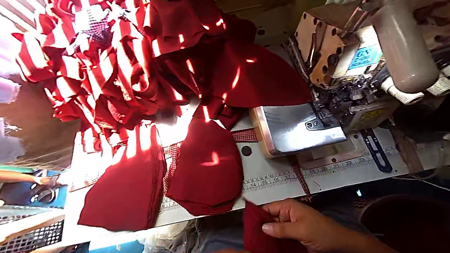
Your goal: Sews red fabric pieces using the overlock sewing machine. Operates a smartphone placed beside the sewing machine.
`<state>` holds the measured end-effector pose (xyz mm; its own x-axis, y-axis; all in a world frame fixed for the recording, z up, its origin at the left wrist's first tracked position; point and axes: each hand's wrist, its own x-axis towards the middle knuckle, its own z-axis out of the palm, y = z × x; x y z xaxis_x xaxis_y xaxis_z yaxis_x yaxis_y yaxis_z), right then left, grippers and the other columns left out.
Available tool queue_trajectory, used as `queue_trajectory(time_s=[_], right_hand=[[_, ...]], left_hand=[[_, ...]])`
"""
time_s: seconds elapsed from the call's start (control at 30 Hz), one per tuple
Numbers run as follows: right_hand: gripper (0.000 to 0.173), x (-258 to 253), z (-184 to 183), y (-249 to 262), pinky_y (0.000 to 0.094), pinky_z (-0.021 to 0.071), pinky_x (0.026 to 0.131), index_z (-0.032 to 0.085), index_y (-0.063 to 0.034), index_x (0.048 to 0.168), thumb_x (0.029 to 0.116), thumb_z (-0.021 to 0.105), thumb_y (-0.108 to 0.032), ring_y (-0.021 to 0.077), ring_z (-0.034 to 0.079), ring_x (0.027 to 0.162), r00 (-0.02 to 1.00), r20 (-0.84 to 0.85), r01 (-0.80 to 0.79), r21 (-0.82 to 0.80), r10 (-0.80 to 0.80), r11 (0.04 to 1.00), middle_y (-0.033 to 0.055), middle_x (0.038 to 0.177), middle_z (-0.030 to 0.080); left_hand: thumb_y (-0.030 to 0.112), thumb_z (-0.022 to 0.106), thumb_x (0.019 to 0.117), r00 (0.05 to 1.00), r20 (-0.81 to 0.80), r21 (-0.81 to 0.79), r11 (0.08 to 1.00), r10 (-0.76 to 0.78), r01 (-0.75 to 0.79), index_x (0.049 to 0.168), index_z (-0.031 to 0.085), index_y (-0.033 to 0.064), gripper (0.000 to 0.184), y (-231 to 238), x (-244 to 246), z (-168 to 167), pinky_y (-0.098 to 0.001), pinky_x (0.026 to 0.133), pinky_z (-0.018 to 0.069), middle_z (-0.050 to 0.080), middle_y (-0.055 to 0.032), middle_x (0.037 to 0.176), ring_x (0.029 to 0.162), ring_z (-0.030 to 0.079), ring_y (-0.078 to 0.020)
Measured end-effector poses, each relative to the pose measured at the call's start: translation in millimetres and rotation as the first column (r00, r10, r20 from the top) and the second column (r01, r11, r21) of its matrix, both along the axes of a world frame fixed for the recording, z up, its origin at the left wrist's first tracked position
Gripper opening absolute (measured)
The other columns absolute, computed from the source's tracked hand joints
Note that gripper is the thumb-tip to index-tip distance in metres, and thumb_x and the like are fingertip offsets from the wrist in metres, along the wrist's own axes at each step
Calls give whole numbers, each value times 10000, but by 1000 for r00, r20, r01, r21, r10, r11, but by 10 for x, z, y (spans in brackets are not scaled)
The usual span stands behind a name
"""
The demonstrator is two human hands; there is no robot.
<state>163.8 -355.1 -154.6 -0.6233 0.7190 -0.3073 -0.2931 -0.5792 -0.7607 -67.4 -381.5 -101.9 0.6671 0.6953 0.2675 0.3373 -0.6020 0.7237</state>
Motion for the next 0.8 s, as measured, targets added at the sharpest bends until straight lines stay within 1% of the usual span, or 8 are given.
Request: queue_trajectory(time_s=[0.1,0.2,0.3,0.4,0.47,0.63,0.73,0.8], right_hand=[[161,130,-27,-109,287,590,798,679,-57,1096,1033,535,-93,82,695,854,999,-38,7,-64,-9,998,18,938,721],[165,231,26,-179,293,611,784,708,-63,1113,1030,579,-123,91,716,847,993,6,116,8,-116,993,28,944,743],[178,320,85,-186,258,607,692,746,-98,1045,1031,615,-218,65,701,760,968,89,218,177,-236,960,5,867,739],[217,441,78,-126,223,596,750,779,-144,1022,1038,607,-276,27,698,831,942,138,247,337,-307,908,-32,921,752],[190,521,31,-72,212,569,812,778,-118,1030,1018,648,-255,34,665,920,926,165,233,458,-339,858,-22,1000,728],[161,671,89,27,195,586,774,718,-74,1131,991,664,-132,29,689,868,931,131,231,512,-341,827,-12,978,737],[111,734,104,25,184,576,721,724,-63,1016,985,686,-163,4,677,797,932,139,221,519,-336,826,-28,875,729],[127,757,100,5,187,564,684,712,-43,957,988,682,-162,1,665,749,931,132,231,508,-340,830,-24,818,711]], left_hand=[[540,497,1041,923,11,138,914,385,-383,1181,718,173,450,639,-662,37,-269,752,587,746,17,986,840,693,-53],[306,506,1062,598,-122,290,605,792,-742,1039,728,-40,412,1290,-1066,37,-547,712,547,725,-215,907,780,703,-314],[319,480,1082,447,-276,238,511,851,-826,1082,702,-64,444,1729,-1279,-84,-725,886,474,686,-306,1071,1017,665,-488],[320,500,1077,498,-357,188,583,790,-791,987,708,-45,430,2056,-1428,-260,-731,854,464,683,-286,987,979,659,-484],[303,560,1060,557,-407,92,639,724,-764,1046,737,-12,362,2235,-1508,-303,-722,906,462,706,-253,1043,1031,666,-449],[299,705,975,618,-435,120,723,655,-681,1025,761,34,276,2413,-1772,-331,-774,961,391,710,-232,1051,1056,638,-466],[312,736,951,635,-545,14,763,548,-646,904,685,21,299,2485,-1971,-369,-715,719,470,653,-204,848,818,633,-410],[212,734,952,689,-517,-116,756,508,-644,967,648,-67,292,2465,-1843,-254,-618,735,477,634,-236,869,806,609,-346]])
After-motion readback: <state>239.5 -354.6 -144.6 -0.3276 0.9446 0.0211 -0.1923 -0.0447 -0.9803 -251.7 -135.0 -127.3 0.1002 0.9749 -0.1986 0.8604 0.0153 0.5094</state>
